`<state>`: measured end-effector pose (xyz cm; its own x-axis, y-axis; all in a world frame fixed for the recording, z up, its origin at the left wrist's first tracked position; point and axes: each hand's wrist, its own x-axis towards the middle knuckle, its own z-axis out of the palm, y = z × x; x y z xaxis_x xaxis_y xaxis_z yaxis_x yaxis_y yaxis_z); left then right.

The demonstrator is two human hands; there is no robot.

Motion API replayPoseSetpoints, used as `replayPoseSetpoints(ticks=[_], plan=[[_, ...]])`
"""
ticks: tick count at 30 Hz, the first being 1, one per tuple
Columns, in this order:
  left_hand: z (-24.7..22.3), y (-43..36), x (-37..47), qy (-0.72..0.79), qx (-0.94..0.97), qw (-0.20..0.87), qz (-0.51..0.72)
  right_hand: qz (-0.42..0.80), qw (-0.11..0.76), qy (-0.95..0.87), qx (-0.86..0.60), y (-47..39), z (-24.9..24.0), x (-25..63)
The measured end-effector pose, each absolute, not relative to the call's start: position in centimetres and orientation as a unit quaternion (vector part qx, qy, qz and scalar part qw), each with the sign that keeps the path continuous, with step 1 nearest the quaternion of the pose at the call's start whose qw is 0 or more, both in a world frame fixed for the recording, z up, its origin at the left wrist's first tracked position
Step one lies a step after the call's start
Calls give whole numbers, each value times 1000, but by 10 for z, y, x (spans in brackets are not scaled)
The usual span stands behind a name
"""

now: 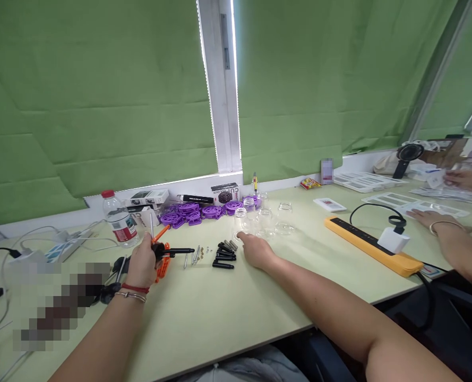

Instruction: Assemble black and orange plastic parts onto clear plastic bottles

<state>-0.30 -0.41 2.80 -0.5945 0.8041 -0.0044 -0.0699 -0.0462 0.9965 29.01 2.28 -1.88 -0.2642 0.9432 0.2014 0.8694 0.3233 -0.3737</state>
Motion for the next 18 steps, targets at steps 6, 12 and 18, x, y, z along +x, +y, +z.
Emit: replayPoseSetpoints(ticks=[6, 12, 18], plan=[[26, -5, -1, 602, 332, 331, 646, 147, 245, -752, -594, 23, -8, 288], [27, -12, 12, 593, 388, 346, 615, 340, 303, -767, -453, 3, 20, 241], [27, -17, 15, 590, 393, 362, 605, 370, 240, -802, -403, -9, 36, 187]])
